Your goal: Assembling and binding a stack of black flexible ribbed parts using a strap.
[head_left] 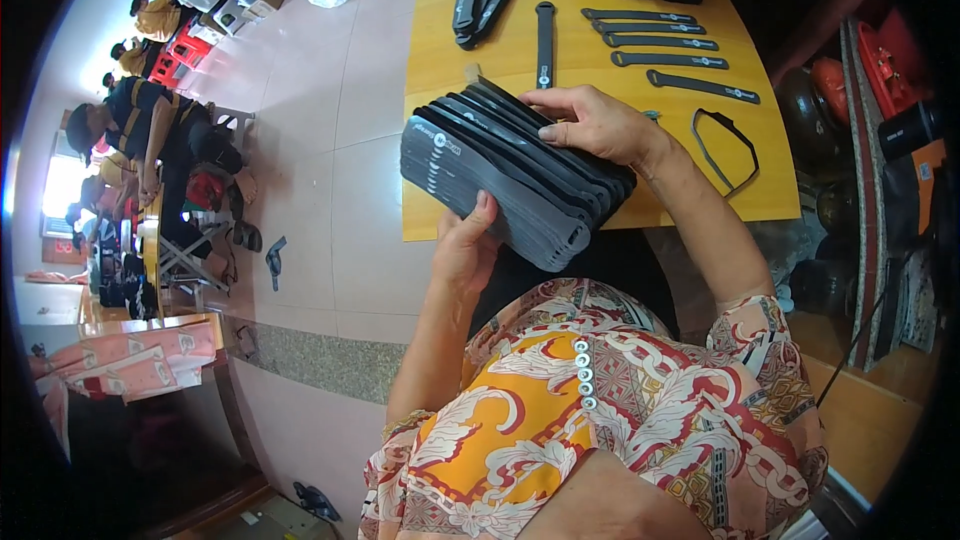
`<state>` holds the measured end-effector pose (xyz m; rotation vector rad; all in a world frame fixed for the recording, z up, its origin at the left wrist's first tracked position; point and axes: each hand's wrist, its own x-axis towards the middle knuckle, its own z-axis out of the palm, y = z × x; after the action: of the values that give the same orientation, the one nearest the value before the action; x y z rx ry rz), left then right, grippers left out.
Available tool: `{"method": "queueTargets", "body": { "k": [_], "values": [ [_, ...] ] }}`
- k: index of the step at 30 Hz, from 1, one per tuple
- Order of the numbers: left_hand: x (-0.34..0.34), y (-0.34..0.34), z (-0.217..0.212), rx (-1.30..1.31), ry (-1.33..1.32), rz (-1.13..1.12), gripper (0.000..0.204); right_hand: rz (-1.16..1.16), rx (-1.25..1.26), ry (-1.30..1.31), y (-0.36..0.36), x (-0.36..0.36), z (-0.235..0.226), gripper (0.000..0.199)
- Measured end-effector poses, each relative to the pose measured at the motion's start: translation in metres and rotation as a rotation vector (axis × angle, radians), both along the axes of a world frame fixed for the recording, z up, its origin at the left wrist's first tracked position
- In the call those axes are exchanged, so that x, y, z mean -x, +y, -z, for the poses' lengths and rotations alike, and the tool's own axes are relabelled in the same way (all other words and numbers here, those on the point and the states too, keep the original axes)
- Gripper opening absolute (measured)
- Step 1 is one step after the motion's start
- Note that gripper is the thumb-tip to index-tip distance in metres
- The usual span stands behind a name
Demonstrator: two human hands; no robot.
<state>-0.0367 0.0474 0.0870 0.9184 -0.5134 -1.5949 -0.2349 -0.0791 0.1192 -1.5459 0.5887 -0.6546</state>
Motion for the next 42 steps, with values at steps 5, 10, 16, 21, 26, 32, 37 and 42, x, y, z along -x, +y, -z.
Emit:
{"method": "queueTargets", "body": {
  "k": [5, 10, 16, 21, 26, 32, 37, 42],
  "values": [
    [-0.020, 0.001, 0.007, -0.115, -0.396, 0.141, 0.069, -0.029, -0.091, 0.094, -0.005, -0.003, 0.004, 0.052],
    [-0.002, 0.008, 0.007, -0.201, -0.673, -0.116, 0.069, -0.090, -0.017, 0.164, -0.013, -0.011, -0.012, 0.053],
    [0.008, 0.014, 0.035, 0.042, -0.907, -0.491, 0.052, -0.117, 0.388, 0.407, -0.018, -0.030, -0.038, 0.057],
    [0.002, 0.018, 0.018, 0.719, -1.639, -0.634, 0.044, -0.184, 0.490, 0.368, -0.024, -0.033, -0.031, 0.057],
    [-0.015, 0.019, -0.007, 0.884, -2.003, -0.511, 0.042, -0.157, 0.516, 0.417, -0.019, -0.031, -0.036, 0.058],
    [-0.025, 0.029, 0.013, 0.974, -1.891, -0.518, 0.044, -0.163, 0.430, 0.426, -0.010, -0.029, -0.050, 0.057],
    [-0.025, 0.026, 0.011, 1.010, -1.811, -0.541, 0.044, -0.166, 0.374, 0.439, -0.006, -0.028, -0.056, 0.060],
    [-0.026, 0.029, -0.002, 1.031, -1.845, -0.420, 0.041, -0.148, 0.442, 0.422, 0.003, -0.023, -0.063, 0.057]
  ]
}}
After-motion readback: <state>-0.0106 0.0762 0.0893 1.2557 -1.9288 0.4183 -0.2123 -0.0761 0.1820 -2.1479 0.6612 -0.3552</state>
